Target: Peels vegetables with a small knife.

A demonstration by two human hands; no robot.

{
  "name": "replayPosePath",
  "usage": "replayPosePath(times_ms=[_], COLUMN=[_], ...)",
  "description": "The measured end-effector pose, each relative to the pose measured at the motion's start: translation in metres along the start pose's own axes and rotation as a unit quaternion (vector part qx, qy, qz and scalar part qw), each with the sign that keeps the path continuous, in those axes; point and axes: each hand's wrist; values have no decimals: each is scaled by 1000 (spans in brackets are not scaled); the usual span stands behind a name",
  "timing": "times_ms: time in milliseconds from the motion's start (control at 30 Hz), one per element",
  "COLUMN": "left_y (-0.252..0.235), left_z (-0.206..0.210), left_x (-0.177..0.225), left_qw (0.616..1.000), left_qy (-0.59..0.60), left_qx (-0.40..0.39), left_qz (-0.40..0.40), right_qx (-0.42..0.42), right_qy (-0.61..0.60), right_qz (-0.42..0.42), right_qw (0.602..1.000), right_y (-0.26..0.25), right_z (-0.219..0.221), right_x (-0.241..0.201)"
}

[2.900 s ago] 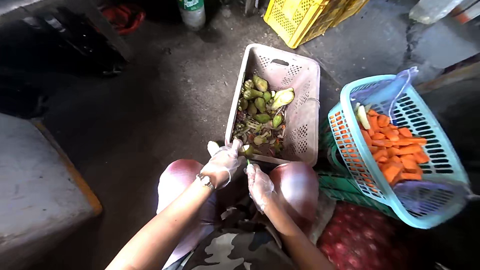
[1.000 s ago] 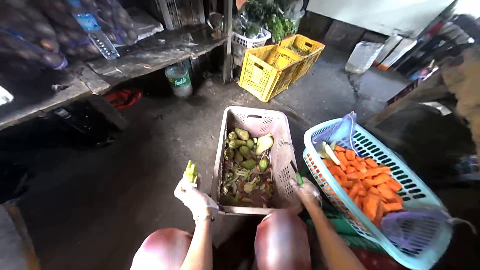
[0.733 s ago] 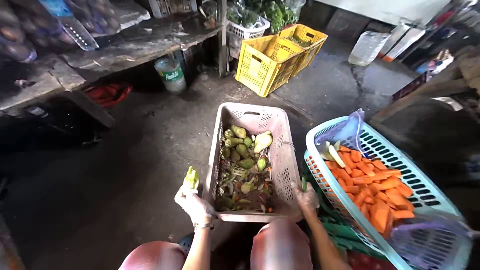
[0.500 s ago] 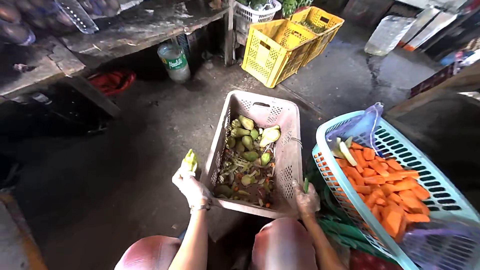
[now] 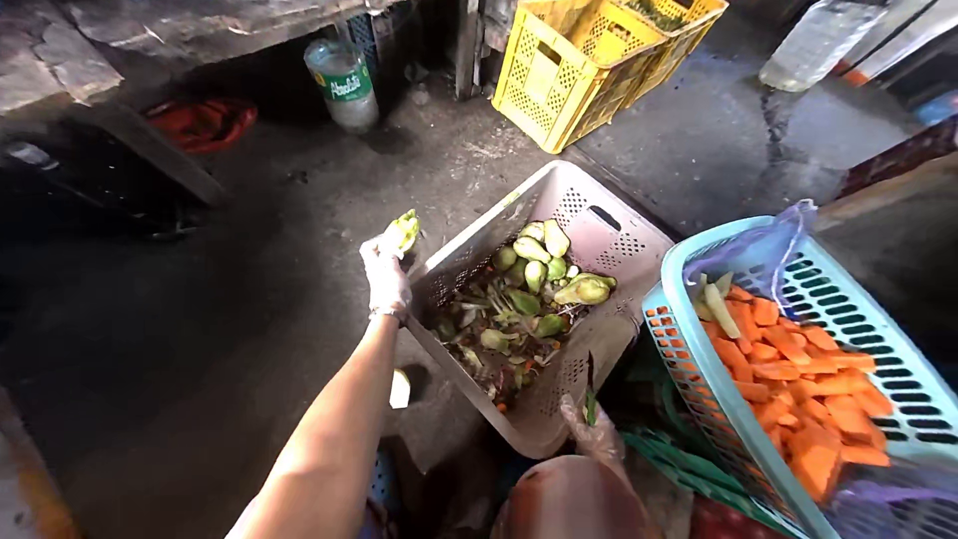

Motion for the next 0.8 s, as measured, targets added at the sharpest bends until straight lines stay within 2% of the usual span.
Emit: replayPosePath(times_ms=[67,167,267,333,400,433,467,533,633,667,733,800], left_y=[-9,-6,22,51,88,108,129,171,222,232,240,242], left_z=[-2,-6,-17,-32,-45,-50,-52,-50,-40,-42,-51,-58], left_x=[4,27,73,103,127,133,134,126,106,97,75,60], left_qw=[999,995,988,978,966,961,957,959,966,966,954,914], left_qy=[31,93,125,143,163,163,164,160,143,120,12,-113], left_qx=[5,15,-50,-108,-160,-184,-204,-220,-213,-222,-254,-275], left_qz=[-10,26,76,108,124,127,123,84,36,58,160,276], right_qx=[-37,-73,-106,-17,122,180,198,117,-74,-125,-206,-250], right_qy=[4,19,95,95,56,24,-22,-110,-137,-148,-215,-270], right_qz=[4,-10,-38,-61,-160,-226,-284,-349,-327,-299,-225,-144], right_qw=[999,997,989,993,978,957,938,923,932,934,928,919], right_y=[-1,-5,-9,5,31,47,62,93,120,124,126,125], right_z=[-3,-10,-42,-69,-90,-93,-92,-80,-40,-25,-4,6], right_x=[1,8,23,24,9,-7,-24,-55,-87,-92,-97,-97])
Point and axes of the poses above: each hand's wrist, its own y-axis away from the middle knuckle, its own z-axis out of the palm, x = y × z, and after that the axes turned 7 degrees about -x, right-handed
